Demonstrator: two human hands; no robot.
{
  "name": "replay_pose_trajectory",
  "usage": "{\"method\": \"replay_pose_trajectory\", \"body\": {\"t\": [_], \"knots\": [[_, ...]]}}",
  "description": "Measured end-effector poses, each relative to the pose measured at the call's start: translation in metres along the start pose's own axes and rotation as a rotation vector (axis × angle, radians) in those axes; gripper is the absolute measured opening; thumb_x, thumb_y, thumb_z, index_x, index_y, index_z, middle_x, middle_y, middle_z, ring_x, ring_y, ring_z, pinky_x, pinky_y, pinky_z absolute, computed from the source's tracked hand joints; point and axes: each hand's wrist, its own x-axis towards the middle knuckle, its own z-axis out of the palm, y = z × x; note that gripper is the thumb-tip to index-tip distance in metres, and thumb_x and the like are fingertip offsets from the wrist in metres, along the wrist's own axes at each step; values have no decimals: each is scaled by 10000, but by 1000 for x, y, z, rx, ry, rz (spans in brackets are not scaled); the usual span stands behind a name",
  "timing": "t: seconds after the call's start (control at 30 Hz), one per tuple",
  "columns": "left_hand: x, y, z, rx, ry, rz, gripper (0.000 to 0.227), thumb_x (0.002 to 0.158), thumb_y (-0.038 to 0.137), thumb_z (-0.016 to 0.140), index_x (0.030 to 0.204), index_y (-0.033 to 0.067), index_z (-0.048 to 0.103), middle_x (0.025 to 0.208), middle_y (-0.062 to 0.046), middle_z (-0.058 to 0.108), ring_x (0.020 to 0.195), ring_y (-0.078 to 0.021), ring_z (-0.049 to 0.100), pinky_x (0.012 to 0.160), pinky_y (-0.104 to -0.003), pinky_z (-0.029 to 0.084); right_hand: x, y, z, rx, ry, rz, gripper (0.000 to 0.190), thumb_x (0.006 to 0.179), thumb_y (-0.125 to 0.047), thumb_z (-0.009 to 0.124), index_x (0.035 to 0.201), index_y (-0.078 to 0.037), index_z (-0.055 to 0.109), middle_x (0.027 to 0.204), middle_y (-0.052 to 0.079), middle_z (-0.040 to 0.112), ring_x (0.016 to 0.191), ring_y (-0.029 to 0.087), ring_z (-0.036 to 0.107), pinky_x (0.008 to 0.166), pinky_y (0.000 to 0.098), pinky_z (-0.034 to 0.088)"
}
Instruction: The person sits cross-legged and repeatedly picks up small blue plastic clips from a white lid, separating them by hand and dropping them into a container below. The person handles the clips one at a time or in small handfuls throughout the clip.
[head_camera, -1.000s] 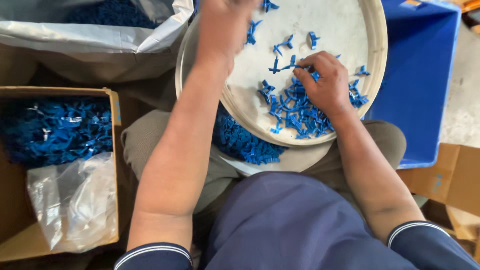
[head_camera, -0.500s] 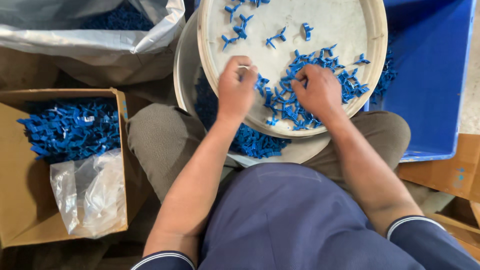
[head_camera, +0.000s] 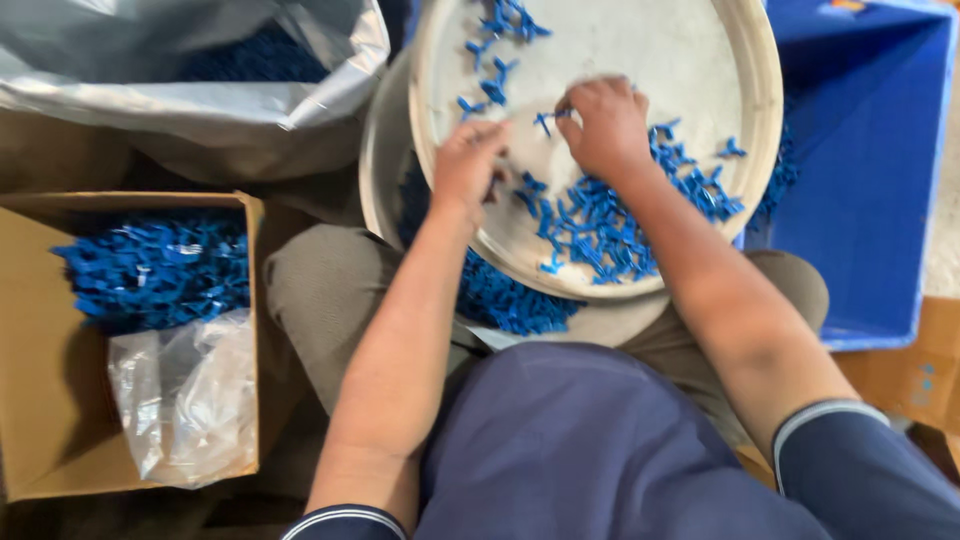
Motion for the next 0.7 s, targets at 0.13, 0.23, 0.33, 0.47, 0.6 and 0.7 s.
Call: {"method": "replay_pose_trajectory", "body": {"t": [0.13,0.23,0.33,0.47,0.6,0.7], "knots": [[5,-16,14,574,15,315,439,879,459,740,1020,44,754,944,-151,768,875,-228,717,805,-366,548,-15,-41,-21,74,-114,75,365,839,-302,726,1141,-100,694,1106,192,709,1015,411,659,862,523,524],[2,-8,16,513,-89,409,350,946,353,690,843,22,743,688,-110,724,617,-173,663,581,-321,511,-23,-49,-22,463,-132,236,216,888,-230,699,1071,-115,706,1037,127,754,968,320,726,830,413,566],[-15,2,9,35,-250,28,311,981,311,682,802,61,643,609,-26,551,449,-112,450,387,-267,293,-30,-38,-12,1239,-248,385,190,932,-184,709,1080,-66,702,962,149,763,888,252,751,815,349,582],[-34,25,12,-268,-259,21,238,984,286,654,846,101,595,637,-24,576,454,-106,494,367,-245,306,-34,-14,-30,816,-168,372,188,895,-198,750,1035,-75,729,892,148,773,848,367,697,731,387,564],[-28,39,10,-427,-154,87,115,931,216,615,916,102,616,717,-64,665,502,-149,600,354,-257,326,-29,5,-53,92,-281,406,352,828,-254,729,1179,-229,725,1215,47,705,1196,315,621,975,485,472],[-21,26,5,-367,-40,144,139,876,88,649,1009,124,671,766,-25,688,564,-137,630,370,-258,333,-24,14,-43,13,-216,308,386,802,-269,723,1186,-235,713,1345,55,634,1293,330,535,1038,528,423]]}}
